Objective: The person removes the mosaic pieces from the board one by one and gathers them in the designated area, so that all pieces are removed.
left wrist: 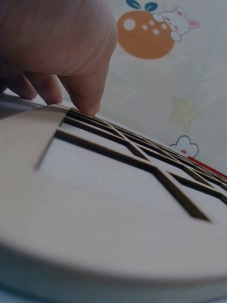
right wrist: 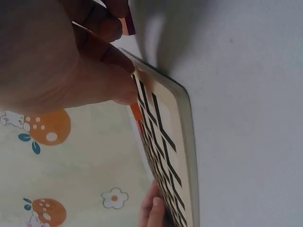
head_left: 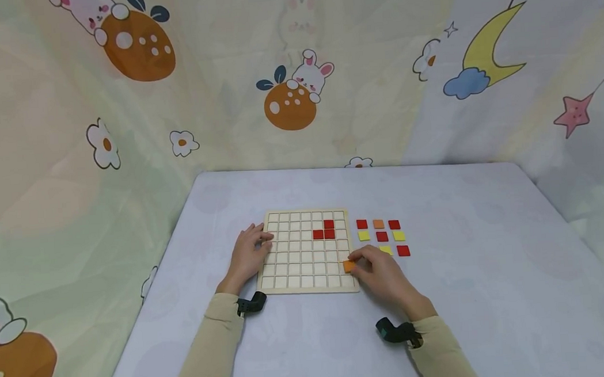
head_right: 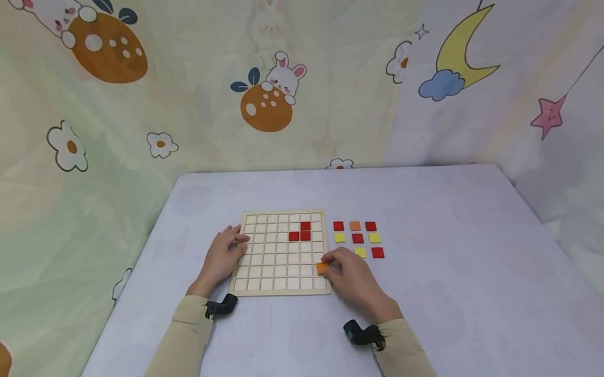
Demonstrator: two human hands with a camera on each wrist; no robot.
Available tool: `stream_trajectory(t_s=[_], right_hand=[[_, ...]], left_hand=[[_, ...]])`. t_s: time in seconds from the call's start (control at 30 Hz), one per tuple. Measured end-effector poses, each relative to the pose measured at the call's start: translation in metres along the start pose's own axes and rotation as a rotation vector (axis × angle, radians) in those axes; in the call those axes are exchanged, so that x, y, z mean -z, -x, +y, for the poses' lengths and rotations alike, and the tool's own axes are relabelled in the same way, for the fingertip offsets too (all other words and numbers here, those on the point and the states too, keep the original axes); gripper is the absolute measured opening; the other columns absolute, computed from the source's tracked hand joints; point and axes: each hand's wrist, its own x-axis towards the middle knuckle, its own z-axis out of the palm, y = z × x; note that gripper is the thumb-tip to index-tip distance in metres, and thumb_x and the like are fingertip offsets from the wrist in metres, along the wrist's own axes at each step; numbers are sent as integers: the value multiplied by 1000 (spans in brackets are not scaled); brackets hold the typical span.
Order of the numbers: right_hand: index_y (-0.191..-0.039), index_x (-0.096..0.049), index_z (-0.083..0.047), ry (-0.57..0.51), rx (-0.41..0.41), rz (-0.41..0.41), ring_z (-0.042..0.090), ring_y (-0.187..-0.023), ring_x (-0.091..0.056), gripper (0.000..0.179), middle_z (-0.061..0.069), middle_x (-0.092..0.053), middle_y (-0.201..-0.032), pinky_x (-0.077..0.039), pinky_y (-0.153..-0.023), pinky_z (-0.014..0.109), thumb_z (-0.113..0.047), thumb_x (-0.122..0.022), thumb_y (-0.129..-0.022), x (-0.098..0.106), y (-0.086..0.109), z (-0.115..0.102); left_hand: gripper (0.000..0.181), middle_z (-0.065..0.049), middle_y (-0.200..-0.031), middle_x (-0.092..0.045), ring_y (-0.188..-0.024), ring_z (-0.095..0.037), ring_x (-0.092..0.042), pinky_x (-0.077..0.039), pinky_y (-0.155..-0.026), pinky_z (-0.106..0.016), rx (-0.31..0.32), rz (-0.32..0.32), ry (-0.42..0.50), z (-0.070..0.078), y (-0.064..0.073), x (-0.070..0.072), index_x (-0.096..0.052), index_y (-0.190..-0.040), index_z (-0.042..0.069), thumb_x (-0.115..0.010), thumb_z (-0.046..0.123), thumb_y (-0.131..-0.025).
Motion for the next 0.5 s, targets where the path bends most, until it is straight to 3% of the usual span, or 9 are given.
stream_trajectory(t_s=[0.3, 0.5], right_hand=[[-93, -69, -22, 49, -12, -20, 16, -87, -52, 17, -8, -62, -93, -51, -72, 27, -20, -81, -81, 11, 5, 12], [-92, -68, -22, 52, -52, -22, 17, -89, -52, 17, -7, -62, -95, -51, -72, 28, -19, -81, -81, 15, 5, 17]], left_hand=[[19, -13, -149, -45, -147, -29, -24, -7, -125, -42, -10, -1, 10, -2, 0, 0, -71, -112, 9, -63, 17, -96], [20, -12, -149, -45, -147, -29, -24, -7, -125, -42, -6, -2, 7, -1, 0, 1, -70, -112, 9, -62, 17, -96]])
